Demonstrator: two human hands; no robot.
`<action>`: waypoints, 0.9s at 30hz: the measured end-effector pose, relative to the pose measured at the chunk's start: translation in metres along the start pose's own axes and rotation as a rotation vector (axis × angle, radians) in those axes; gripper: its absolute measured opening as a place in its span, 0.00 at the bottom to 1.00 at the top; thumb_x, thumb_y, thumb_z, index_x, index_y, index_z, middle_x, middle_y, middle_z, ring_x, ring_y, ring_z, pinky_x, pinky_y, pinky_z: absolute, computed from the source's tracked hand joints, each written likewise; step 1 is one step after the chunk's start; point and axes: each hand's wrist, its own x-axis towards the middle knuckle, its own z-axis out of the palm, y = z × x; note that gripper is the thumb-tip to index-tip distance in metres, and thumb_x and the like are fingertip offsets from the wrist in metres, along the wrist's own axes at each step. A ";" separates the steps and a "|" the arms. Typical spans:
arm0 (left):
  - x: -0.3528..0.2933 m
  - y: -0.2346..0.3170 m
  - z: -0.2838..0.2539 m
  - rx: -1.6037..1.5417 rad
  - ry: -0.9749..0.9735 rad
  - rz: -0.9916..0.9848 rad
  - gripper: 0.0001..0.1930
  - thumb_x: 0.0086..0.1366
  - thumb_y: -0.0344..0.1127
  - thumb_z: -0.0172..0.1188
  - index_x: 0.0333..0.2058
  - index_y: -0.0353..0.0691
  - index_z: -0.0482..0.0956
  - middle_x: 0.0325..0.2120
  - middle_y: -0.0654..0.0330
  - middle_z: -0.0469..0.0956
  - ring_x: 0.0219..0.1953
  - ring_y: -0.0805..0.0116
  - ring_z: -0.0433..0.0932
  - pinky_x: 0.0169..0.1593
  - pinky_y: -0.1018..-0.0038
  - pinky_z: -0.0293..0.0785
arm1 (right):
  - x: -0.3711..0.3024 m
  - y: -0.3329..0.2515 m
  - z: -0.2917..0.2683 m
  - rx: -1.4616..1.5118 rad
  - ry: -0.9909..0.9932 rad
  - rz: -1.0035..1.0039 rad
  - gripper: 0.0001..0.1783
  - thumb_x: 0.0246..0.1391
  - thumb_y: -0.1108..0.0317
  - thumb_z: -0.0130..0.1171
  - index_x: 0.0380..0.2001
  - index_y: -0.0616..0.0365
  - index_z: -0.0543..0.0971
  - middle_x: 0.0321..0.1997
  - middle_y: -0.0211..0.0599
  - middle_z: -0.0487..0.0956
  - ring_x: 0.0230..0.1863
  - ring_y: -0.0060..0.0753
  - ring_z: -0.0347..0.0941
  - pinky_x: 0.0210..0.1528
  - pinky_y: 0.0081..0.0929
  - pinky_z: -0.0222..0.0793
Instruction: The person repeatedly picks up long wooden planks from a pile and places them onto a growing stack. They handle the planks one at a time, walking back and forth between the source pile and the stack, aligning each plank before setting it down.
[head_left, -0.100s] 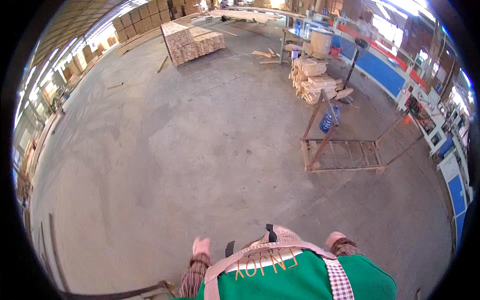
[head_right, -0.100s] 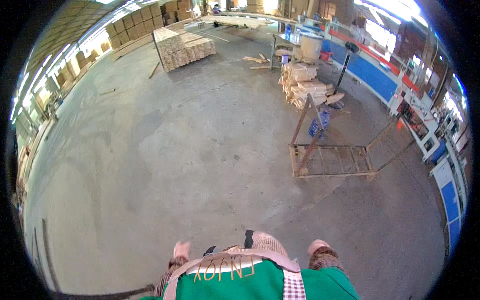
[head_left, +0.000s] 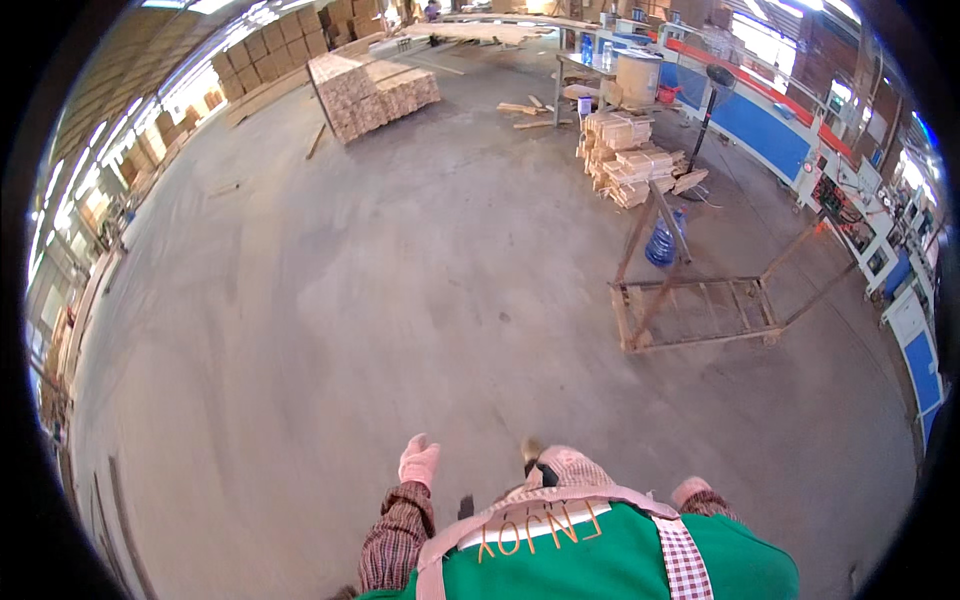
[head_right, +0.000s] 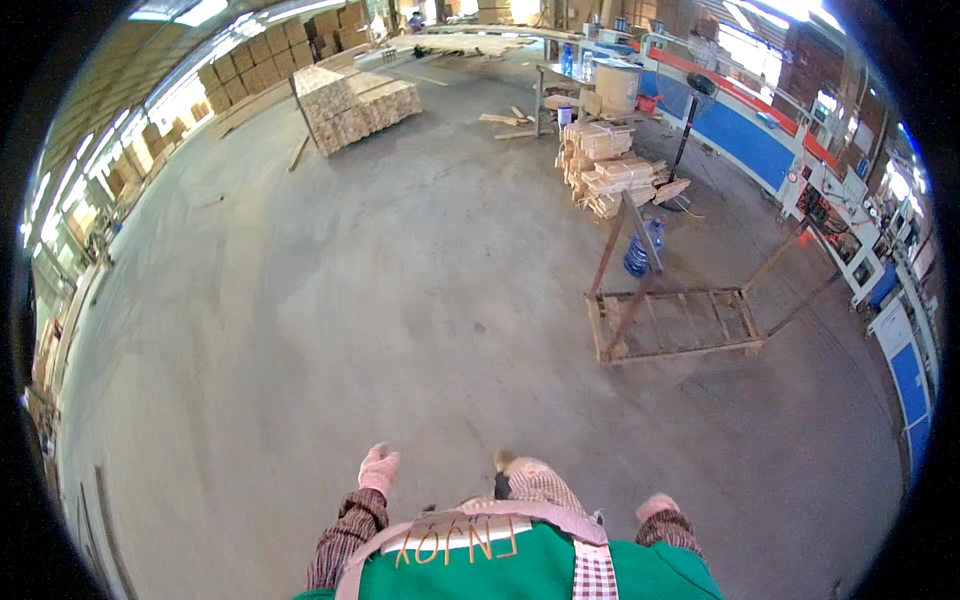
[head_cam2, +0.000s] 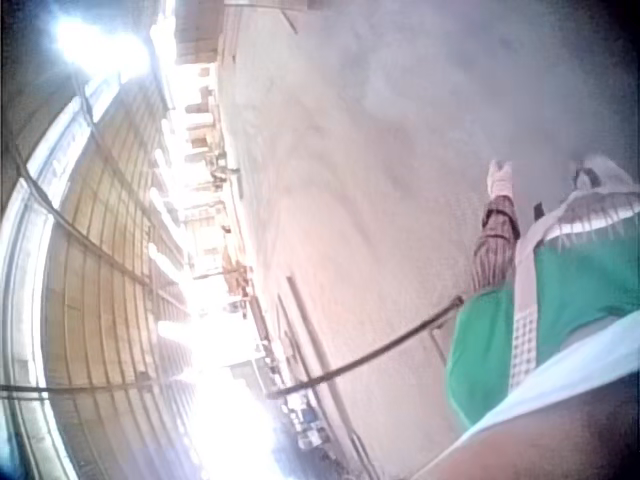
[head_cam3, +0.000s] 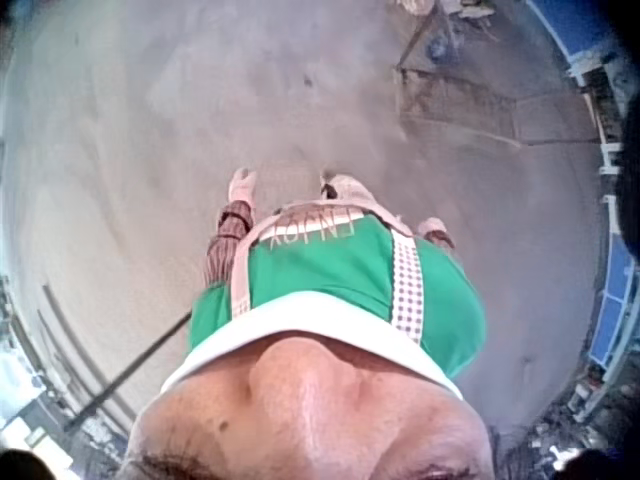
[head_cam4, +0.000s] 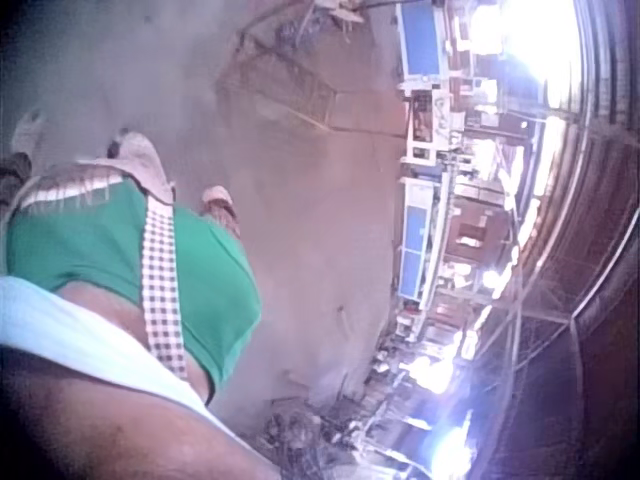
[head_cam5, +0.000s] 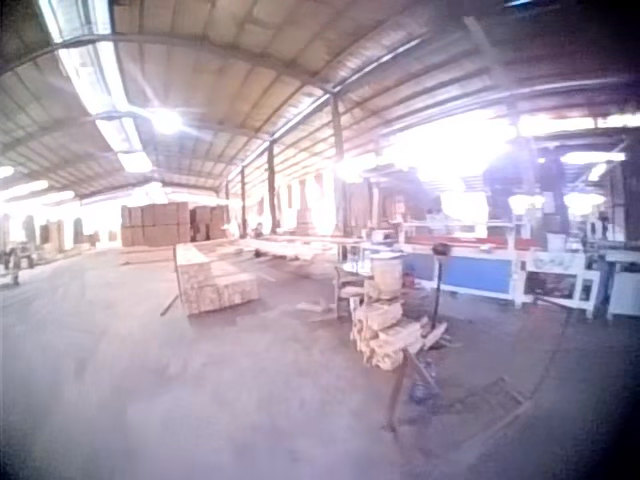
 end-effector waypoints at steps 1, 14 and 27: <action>0.043 0.022 0.003 -0.054 0.021 0.042 0.31 0.60 0.47 0.59 0.60 0.38 0.74 0.50 0.47 0.81 0.46 0.56 0.83 0.50 0.66 0.79 | 0.010 -0.004 -0.023 0.040 -0.017 0.000 0.18 0.59 0.62 0.54 0.48 0.49 0.86 0.56 0.40 0.82 0.58 0.45 0.78 0.59 0.41 0.75; 0.314 0.103 -0.001 0.404 -0.450 -0.210 0.24 0.59 0.43 0.61 0.55 0.45 0.78 0.49 0.46 0.81 0.52 0.52 0.81 0.53 0.61 0.78 | 0.188 -0.092 -0.689 0.757 0.631 -0.066 0.27 0.58 0.60 0.54 0.61 0.52 0.70 0.59 0.54 0.77 0.62 0.55 0.73 0.62 0.48 0.70; 0.738 0.234 0.001 0.612 -0.629 -0.205 0.21 0.56 0.37 0.65 0.50 0.46 0.82 0.47 0.43 0.81 0.52 0.48 0.81 0.52 0.57 0.79 | 0.357 -0.032 -1.071 0.487 0.322 -0.096 0.27 0.54 0.51 0.56 0.53 0.53 0.81 0.61 0.49 0.77 0.63 0.51 0.73 0.64 0.45 0.68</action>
